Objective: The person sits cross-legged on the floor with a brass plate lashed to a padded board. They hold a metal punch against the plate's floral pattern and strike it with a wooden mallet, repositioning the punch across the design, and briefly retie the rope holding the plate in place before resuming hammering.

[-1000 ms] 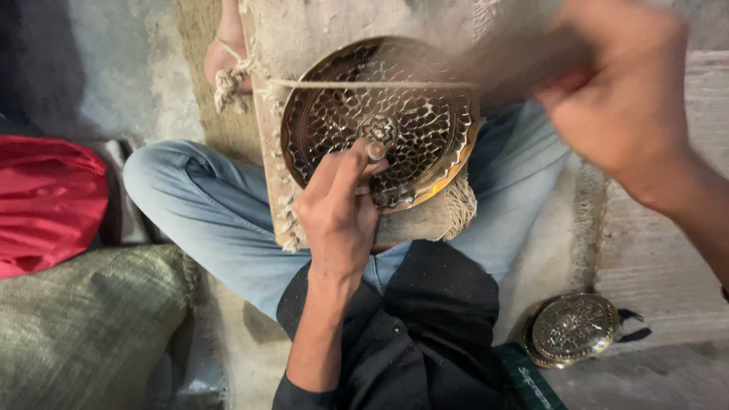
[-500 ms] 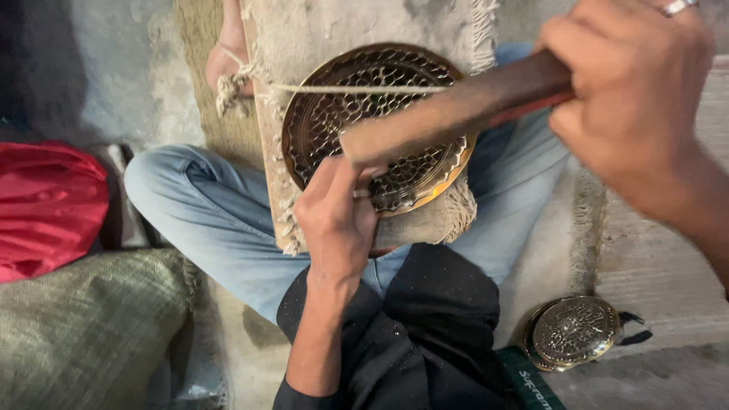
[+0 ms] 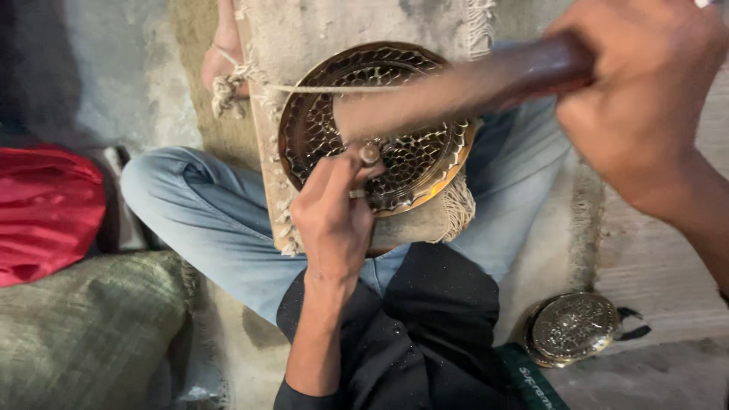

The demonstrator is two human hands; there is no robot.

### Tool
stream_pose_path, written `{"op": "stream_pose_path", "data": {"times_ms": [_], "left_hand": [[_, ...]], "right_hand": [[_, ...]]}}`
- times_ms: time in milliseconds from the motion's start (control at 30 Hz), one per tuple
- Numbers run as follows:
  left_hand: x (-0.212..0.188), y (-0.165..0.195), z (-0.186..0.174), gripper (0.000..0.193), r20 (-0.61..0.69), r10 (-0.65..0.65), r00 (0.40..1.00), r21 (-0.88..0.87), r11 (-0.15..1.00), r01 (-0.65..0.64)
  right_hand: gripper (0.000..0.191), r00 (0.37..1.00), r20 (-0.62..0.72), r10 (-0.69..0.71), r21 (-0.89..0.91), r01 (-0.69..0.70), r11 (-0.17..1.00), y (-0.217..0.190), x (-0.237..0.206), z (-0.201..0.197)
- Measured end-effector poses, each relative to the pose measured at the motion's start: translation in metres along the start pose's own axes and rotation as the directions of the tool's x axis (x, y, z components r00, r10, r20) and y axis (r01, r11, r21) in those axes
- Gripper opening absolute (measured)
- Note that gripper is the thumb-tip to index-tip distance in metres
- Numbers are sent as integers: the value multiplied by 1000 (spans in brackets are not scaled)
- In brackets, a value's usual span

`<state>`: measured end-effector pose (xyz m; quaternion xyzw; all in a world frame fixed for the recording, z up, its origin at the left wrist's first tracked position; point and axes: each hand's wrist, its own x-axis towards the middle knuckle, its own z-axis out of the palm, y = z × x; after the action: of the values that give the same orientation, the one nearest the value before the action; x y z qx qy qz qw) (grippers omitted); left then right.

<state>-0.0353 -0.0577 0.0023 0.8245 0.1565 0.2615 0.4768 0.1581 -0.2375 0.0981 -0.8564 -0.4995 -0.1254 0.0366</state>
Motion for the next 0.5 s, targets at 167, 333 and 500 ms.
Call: {"op": "stream_pose_path", "data": {"times_ms": [167, 333, 500], "left_hand": [[0, 0, -1, 50, -8, 7, 1000, 11, 1000, -7], [0, 1, -1, 52, 1, 5, 1000, 6, 1000, -5], [0, 0, -2, 52, 17, 25, 1000, 14, 1000, -25]], "right_hand": [[21, 993, 75, 93, 292, -111, 950, 16, -7, 9], [21, 997, 40, 68, 391, -78, 917, 10, -2, 8], [23, 1000, 4, 25, 228, -25, 973, 4, 2, 1]]}}
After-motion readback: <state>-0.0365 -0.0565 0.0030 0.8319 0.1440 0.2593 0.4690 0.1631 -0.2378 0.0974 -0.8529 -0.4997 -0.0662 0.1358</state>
